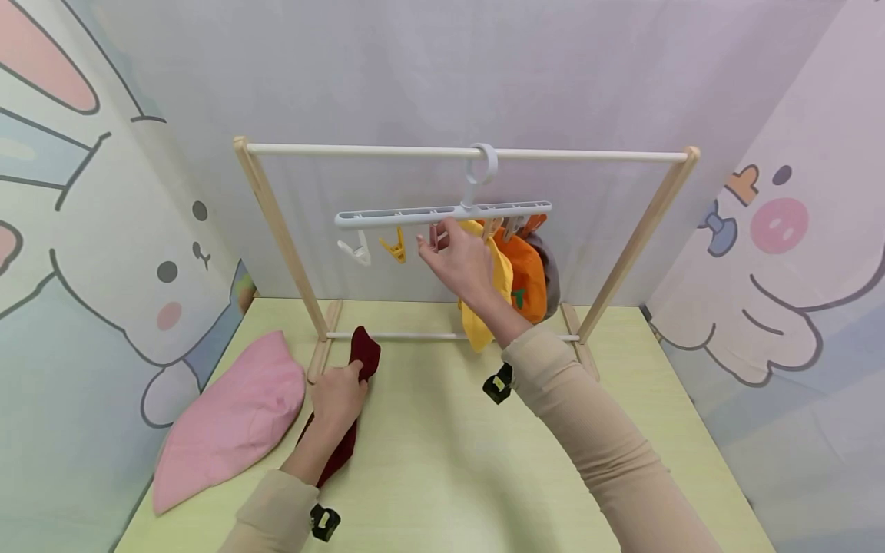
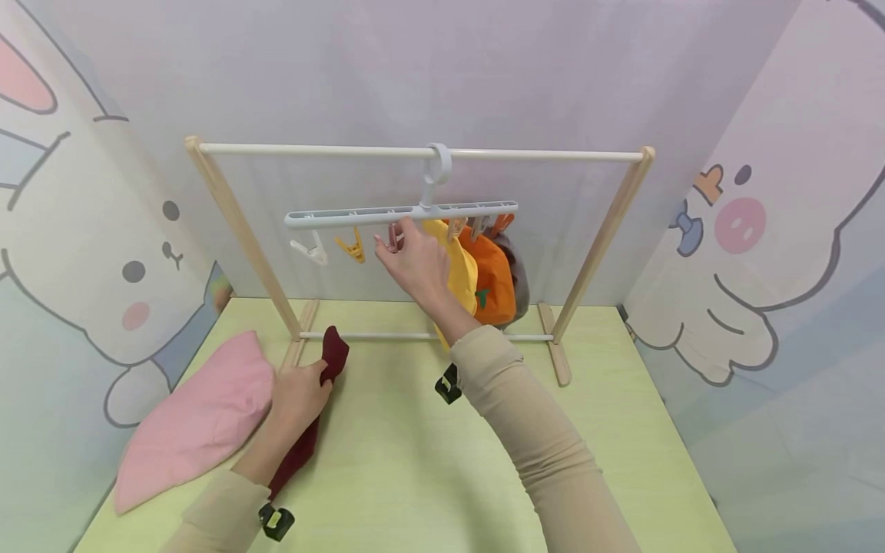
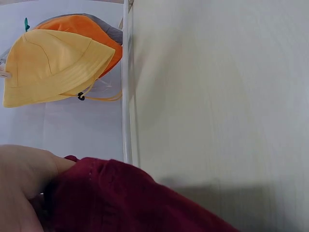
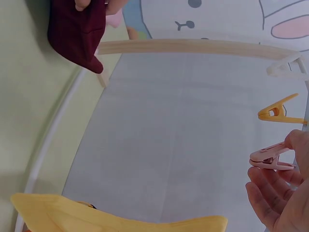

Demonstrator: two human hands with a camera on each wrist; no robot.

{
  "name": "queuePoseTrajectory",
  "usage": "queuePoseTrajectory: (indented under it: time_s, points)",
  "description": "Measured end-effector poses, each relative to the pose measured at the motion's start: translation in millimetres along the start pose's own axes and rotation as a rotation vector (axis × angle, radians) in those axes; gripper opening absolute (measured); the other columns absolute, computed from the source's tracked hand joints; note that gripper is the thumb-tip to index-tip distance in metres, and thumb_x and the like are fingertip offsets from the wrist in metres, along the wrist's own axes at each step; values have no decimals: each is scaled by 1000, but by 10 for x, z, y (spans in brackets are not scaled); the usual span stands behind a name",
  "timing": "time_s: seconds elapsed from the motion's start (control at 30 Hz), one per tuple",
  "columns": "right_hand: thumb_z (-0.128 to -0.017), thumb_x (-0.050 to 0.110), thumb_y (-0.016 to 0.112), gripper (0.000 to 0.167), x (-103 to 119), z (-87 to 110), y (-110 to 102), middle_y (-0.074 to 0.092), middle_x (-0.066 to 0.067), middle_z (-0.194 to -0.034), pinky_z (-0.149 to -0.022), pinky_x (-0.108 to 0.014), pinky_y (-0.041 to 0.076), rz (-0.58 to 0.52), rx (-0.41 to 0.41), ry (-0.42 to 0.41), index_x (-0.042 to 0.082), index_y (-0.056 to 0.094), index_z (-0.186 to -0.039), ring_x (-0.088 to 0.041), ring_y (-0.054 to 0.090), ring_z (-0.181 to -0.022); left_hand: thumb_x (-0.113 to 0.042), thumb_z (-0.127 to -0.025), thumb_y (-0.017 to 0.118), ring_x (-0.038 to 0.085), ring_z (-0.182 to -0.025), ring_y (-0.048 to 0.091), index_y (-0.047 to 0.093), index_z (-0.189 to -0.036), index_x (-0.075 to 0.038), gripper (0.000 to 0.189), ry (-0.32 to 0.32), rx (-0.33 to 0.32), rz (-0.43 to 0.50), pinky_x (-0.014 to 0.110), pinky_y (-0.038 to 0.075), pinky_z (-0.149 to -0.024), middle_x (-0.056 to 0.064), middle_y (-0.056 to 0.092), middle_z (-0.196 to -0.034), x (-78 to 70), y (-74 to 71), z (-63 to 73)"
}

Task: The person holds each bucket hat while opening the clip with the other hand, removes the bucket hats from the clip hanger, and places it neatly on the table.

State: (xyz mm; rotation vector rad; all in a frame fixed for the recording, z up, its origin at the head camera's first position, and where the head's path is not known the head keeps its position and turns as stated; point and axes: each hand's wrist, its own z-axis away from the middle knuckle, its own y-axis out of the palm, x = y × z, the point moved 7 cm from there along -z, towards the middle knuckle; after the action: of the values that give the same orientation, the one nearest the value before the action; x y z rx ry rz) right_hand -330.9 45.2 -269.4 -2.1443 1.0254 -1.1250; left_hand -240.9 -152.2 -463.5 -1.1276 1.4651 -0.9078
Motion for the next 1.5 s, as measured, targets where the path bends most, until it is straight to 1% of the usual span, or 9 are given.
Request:
queuePoseTrajectory:
  time_s: [0.13, 0.4, 0.67, 0.9, 1.07, 1.23, 1.37, 1.5]
  points:
    - [-85, 44, 57, 27, 3, -2, -2, 69, 6, -78, -49, -24, 39, 0, 0, 0, 17, 55, -86, -8, 61, -63, -15, -80, 68, 32, -51, 58, 66, -103, -8, 25, -18, 25, 25, 38, 40, -39, 20, 67, -79, -17, 84, 14]
    - [-85, 44, 57, 26, 3, 2, -2, 69, 6, -78, -49, -25, 39, -6, 0, 10, 18, 55, -85, -8, 61, -63, -17, -80, 68, 30, -50, 57, 65, -102, -9, 24, -48, 59, 22, 37, 39, -38, 19, 65, -76, -27, 217, 35]
    - [-85, 43, 57, 26, 3, 5, 2, 69, 6, -78, -50, -25, 40, -10, 1, 9, 18, 54, -85, -8, 62, -64, -19, -81, 67, 24, -45, 52, 66, -103, -8, 25, -63, 83, 17, 36, 38, -39, 19, 64, -73, -1, 345, 53]
    - [-85, 44, 57, 27, -5, 4, 6, 69, 6, -78, -52, -25, 40, -7, 3, 9, 18, 54, -85, -8, 62, -65, -20, -81, 68, 20, -43, 48, 66, -95, -7, 19, -41, 66, 44, 33, 36, -37, 14, 61, -65, -13, 450, 91]
    - [-85, 45, 57, 27, -13, 1, 13, 69, 6, -78, -52, -24, 40, -6, 4, 12, 18, 54, -85, -8, 62, -64, -22, -81, 68, 19, -43, 48, 65, -89, -7, 17, -35, 74, 59, 32, 36, -37, 10, 57, -61, -40, 530, 110]
    - [-85, 45, 57, 27, -21, 1, 13, 69, 6, -79, -51, -24, 40, -7, 10, 15, 18, 54, -86, -8, 61, -64, -23, -80, 68, 21, -45, 50, 64, -89, -7, 19, -35, 85, 55, 33, 37, -38, 10, 59, -63, -64, 605, 116]
    - [-85, 45, 57, 27, -29, 1, 14, 69, 6, -79, -51, -25, 40, -15, 12, 18, 18, 53, -85, -8, 61, -65, -24, -80, 68, 19, -45, 49, 65, -91, -6, 21, -46, 89, 61, 32, 37, -39, 11, 60, -65, -79, 642, 118]
    - [-85, 44, 57, 27, -31, -2, 14, 69, 6, -79, -51, -25, 40, -13, 10, 13, 18, 54, -85, -8, 61, -64, -26, -81, 67, 17, -45, 47, 65, -90, -6, 22, -50, 115, 67, 31, 37, -39, 10, 59, -64, -107, 682, 128]
